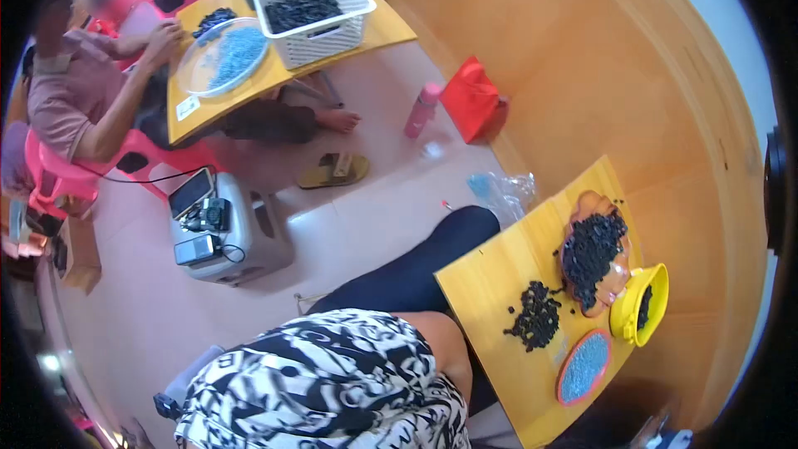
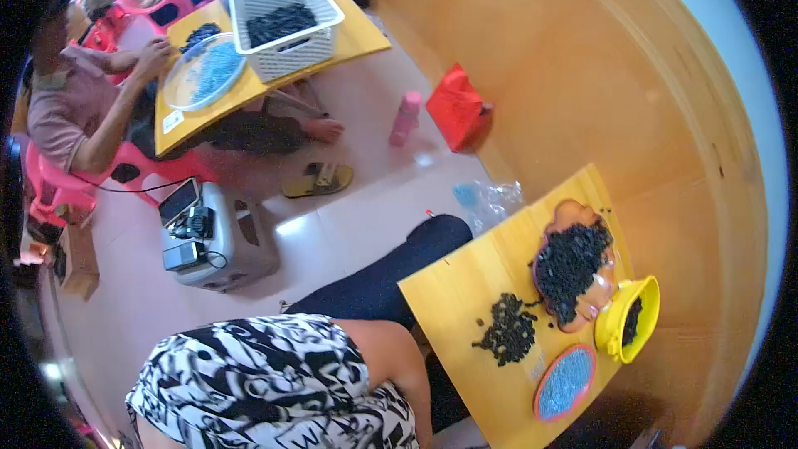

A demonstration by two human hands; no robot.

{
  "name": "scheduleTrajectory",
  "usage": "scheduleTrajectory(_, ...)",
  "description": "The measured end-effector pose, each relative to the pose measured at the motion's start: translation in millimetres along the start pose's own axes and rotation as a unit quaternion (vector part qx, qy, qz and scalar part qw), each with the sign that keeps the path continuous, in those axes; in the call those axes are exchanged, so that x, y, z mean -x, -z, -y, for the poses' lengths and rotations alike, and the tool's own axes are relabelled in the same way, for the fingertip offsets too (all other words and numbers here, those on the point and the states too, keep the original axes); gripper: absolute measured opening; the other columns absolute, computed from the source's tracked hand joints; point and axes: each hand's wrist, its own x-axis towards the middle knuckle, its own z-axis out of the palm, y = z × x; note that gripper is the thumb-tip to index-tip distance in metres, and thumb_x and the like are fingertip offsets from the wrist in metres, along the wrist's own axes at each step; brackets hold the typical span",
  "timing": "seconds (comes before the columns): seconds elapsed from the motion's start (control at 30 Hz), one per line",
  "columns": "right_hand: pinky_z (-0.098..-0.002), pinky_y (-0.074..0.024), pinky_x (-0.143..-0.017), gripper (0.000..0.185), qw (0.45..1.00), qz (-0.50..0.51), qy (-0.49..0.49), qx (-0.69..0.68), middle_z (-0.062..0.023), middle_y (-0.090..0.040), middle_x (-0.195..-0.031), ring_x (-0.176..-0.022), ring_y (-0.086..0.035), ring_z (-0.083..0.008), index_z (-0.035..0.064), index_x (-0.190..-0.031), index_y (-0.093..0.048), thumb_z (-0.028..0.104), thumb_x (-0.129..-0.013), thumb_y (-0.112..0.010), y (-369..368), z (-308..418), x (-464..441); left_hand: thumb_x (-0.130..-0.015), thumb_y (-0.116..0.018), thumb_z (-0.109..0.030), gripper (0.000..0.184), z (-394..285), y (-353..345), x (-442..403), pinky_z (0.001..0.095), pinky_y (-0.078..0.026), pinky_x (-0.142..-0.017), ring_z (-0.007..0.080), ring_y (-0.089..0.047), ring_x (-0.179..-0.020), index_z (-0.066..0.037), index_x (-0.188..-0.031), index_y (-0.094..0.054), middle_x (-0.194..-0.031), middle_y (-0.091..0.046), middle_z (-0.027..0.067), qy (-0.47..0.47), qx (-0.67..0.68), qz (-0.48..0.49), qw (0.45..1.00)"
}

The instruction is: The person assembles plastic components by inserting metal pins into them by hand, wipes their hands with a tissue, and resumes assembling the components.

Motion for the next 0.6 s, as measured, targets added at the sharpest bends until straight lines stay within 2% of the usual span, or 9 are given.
scheduleTrajectory(0.1,-0.0335,-0.0426,-0.081,0.034,0.999,-0.017,-0.030,-0.005,-0.0166,-0.061,-0.098,-0.089,-0.056,-0.0206,-0.0051,-0.105,-0.054,0.014,-0.078,-0.058,10.0,-10.2,18.6,-0.068,-0.061,-0.028,0.034,-8.8,-7.8,-7.3,0.0403,-0.046,-0.070,0.0289,-0.059,-0.086,-0.004,-0.091,-0.065,-0.093,-0.063,0.0156,-0.011,-0.020,0.035,0.999)
scheduleTrajectory(0.27,-0.0335,-0.0423,-0.082,0.035,0.990,-0.036,-0.137,-0.017,-0.0170,-0.061,-0.098,-0.090,-0.056,-0.0205,-0.0051,-0.106,-0.055,0.015,-0.078,-0.058,21.8,-25.2,71.9,-0.066,-0.061,-0.029,0.036,-27.8,-29.9,-12.0,0.0412,-0.046,-0.070,0.0303,-0.059,-0.088,-0.004,-0.092,-0.065,-0.094,-0.063,0.0167,-0.044,-0.086,0.142,0.985)
scheduleTrajectory(0.47,-0.0335,-0.0420,-0.083,0.036,0.964,0.079,-0.254,0.002,-0.0173,-0.062,-0.099,-0.092,-0.056,-0.0204,-0.0050,-0.107,-0.055,0.017,-0.078,-0.058,30.4,-28.2,125.6,-0.066,-0.061,-0.027,0.037,-34.1,-26.8,1.8,0.0423,-0.047,-0.072,0.0328,-0.059,-0.089,-0.003,-0.093,-0.065,-0.096,-0.063,0.0183,-0.067,-0.133,0.173,0.974)
scheduleTrajectory(0.5,-0.0350,-0.0430,-0.079,0.030,0.969,0.107,-0.223,-0.002,-0.0180,-0.062,-0.096,-0.086,-0.056,-0.0213,-0.0057,-0.102,-0.056,0.014,-0.080,-0.055,17.3,-88.9,126.7,-0.067,-0.061,-0.027,0.038,-39.5,-18.2,6.6,0.0414,-0.048,-0.074,0.0337,-0.059,-0.089,-0.002,-0.095,-0.065,-0.097,-0.063,0.0189,-0.069,-0.142,0.192,0.968)
scheduleTrajectory(0.57,-0.0357,-0.0437,-0.072,0.022,0.981,0.104,-0.163,-0.031,-0.0163,-0.062,-0.085,-0.077,-0.054,-0.0187,-0.0062,-0.092,-0.055,0.012,-0.079,-0.055,18.7,-91.0,126.6,-0.066,-0.061,-0.025,0.035,-43.7,-9.3,19.1,0.0405,-0.048,-0.074,0.0330,-0.060,-0.090,0.000,-0.089,-0.066,-0.094,-0.062,0.0215,0.000,-0.105,0.161,0.981)
scheduleTrajectory(0.6,-0.0346,-0.0435,-0.070,0.020,0.987,0.106,-0.119,0.027,-0.0148,-0.061,-0.080,-0.075,-0.052,-0.0152,-0.0052,-0.091,-0.054,0.011,-0.079,-0.055,19.2,-98.7,125.5,-0.066,-0.062,-0.025,0.033,-41.8,-4.7,24.9,0.0409,-0.048,-0.072,0.0327,-0.061,-0.087,0.000,-0.087,-0.066,-0.091,-0.063,0.0217,0.006,-0.072,0.113,0.991)
